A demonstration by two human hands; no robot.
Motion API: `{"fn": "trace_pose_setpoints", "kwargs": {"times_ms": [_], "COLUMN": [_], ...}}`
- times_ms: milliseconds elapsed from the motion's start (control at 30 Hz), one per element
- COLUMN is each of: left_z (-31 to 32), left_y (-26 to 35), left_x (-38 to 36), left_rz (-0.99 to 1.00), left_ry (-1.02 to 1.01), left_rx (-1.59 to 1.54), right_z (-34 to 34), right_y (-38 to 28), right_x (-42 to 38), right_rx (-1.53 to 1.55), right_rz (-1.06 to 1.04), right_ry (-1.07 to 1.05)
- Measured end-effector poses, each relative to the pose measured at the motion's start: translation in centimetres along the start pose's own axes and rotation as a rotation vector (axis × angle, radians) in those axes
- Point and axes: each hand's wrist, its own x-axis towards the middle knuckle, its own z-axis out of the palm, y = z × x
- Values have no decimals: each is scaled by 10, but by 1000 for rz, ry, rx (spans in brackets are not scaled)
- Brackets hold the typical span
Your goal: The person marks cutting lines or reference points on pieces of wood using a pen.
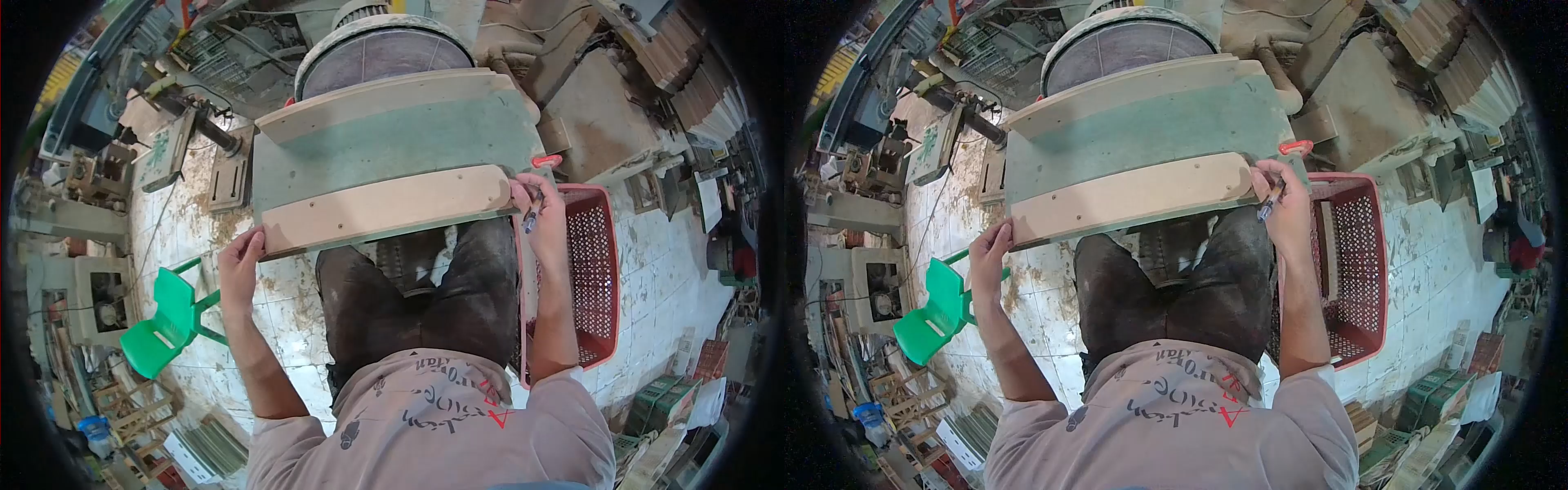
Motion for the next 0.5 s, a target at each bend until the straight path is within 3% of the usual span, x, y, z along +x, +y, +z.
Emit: {"fn": "trace_pose_setpoints", "kwargs": {"times_ms": [133,200,233,300,367,433,500], "left_z": [1,5,7,15,23,27,29], "left_y": [9,22,31,50,59,59,64], "left_x": [-1,-6,-8,-8,-6,3,10], "left_rz": [11,79,76,417,358,574,550], "left_ry": [3,55,56,-54,-130,-252,-277], "left_rx": [-6,288,289,691,671,863,909], "right_z": [-5,-8,-8,-4,1,6,9], "right_y": [-10,-28,-36,-47,-52,-53,-51], "right_x": [2,2,3,10,18,28,37], "right_rx": [58,-214,-213,-478,-550,-619,-739], "right_rz": [66,6,8,-283,-315,-355,-454], "right_ry": [-59,-118,-121,-383,-496,-612,-708]}}
